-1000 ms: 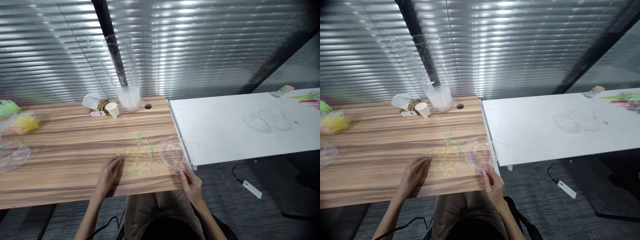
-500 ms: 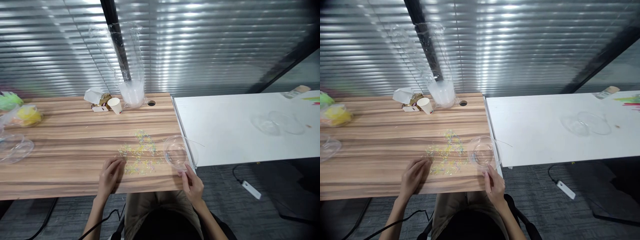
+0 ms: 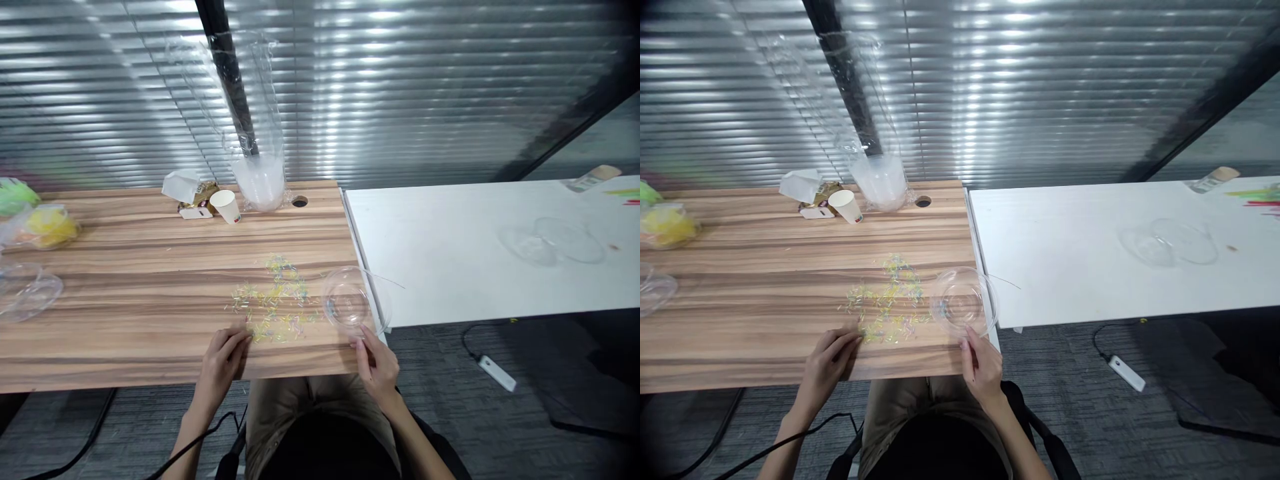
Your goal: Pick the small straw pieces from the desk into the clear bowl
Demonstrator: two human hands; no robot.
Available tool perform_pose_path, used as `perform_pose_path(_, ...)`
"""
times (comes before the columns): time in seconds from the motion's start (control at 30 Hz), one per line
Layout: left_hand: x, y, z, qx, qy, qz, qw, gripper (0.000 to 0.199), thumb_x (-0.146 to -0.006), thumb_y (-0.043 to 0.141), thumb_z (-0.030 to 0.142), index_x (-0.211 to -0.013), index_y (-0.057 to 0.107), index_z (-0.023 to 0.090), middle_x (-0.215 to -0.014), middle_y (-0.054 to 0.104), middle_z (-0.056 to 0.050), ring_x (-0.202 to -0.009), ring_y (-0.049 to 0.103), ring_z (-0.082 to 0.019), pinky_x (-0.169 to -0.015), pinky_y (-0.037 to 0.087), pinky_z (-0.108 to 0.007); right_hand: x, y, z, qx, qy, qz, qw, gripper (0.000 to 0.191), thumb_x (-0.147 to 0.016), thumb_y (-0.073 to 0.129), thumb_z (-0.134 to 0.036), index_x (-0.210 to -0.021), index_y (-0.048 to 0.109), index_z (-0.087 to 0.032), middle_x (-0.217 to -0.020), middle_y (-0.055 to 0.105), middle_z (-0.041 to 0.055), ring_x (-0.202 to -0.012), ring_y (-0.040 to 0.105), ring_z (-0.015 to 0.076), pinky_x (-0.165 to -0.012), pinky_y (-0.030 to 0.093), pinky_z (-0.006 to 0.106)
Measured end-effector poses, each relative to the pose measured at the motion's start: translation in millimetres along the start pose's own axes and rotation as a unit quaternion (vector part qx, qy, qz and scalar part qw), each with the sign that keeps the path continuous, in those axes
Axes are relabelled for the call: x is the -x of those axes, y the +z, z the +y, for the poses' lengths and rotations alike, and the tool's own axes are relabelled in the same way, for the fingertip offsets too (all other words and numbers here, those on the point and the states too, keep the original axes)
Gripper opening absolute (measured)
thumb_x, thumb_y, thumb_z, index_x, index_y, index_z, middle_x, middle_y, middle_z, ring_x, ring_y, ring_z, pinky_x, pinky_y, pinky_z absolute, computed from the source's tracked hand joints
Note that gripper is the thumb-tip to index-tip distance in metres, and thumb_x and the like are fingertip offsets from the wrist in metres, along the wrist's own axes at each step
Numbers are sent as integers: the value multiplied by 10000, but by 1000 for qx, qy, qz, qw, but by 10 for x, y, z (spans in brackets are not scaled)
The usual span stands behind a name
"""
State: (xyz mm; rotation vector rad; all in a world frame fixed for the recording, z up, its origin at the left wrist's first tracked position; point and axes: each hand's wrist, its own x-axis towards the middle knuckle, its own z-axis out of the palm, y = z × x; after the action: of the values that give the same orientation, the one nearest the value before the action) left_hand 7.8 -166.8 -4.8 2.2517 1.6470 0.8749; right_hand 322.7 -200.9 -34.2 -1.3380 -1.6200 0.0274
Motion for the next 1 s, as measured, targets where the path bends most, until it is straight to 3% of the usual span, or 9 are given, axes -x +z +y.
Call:
perform_pose_path(0.13,-34,21,30,-6,3,-4,1000,253,-938,449,365,-951,656,219,-880,648,-60,-854,618,-210,-770,528,-338,-17,-2,-12,8,-12,-1,1000,405,-912,472,-105,-1308,499,-186,-828,716,59,-621,678,170,-573,561,284)
perform_pose_path(0.27,-109,28,34,-16,-18,-45,999,239,-930,436,346,-928,632,209,-905,644,-68,-875,622,-222,-764,526,-341,-25,-2,-19,4,-19,-5,1000,418,-910,477,-93,-1319,491,-182,-787,707,52,-597,658,165,-550,534,282)
perform_pose_path(0.47,-250,54,36,-23,-18,-73,997,248,-898,400,277,-743,581,207,-755,605,-55,-731,596,-214,-660,509,-334,-29,-4,-29,-3,-33,-1,999,476,-888,494,-54,-1343,472,-194,-792,703,53,-610,654,165,-550,522,277)
perform_pose_path(0.67,-255,111,181,3,19,-50,999,242,-921,386,251,-801,590,198,-807,600,-51,-772,583,-194,-690,498,-311,-54,3,-40,10,-42,7,999,463,-883,493,-61,-1329,492,-183,-786,704,53,-591,651,160,-548,514,265)
perform_pose_path(0.8,-228,168,283,12,36,-70,997,256,-936,394,260,-831,617,191,-857,623,-58,-803,590,-192,-706,497,-314,-52,7,-34,8,-62,20,998,457,-867,510,-34,-1307,516,-158,-757,698,50,-606,653,157,-561,506,255)
perform_pose_path(1.0,-214,168,266,-38,42,-55,997,288,-938,401,265,-825,653,185,-829,640,-73,-792,575,-213,-700,488,-350,-30,10,-15,4,-68,18,997,448,-862,519,-13,-1288,532,-148,-765,692,63,-619,646,162,-563,499,263)
